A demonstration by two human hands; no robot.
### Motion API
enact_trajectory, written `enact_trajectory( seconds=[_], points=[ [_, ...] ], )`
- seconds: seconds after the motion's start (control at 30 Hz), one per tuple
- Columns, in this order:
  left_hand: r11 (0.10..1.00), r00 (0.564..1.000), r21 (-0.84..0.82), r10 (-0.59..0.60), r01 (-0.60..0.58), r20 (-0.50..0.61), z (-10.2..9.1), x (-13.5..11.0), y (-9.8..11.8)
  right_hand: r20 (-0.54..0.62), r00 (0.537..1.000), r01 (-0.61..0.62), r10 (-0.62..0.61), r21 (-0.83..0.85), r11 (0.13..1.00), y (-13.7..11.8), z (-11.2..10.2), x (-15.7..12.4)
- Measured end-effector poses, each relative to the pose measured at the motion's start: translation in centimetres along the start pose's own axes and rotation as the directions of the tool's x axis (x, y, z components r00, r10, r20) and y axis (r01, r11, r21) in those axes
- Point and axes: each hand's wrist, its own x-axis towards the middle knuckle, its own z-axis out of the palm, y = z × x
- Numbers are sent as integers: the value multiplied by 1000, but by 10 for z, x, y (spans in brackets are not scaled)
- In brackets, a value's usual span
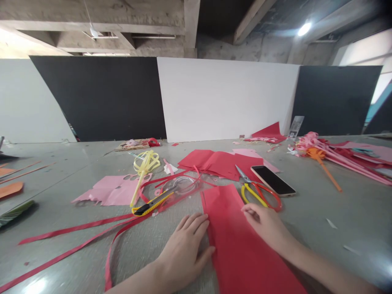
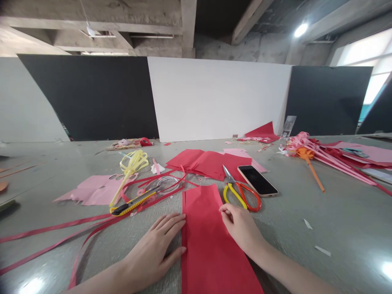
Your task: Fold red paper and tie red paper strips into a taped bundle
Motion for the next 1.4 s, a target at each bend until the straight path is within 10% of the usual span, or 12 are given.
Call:
enact_trajectory(
  seconds=[1.4],
  points=[
    [998, 995, 1, 57, -57, -84, -4, -1, 9, 50, 994, -98, 97, 12, 995, -5, 2, -8]
  ],
)
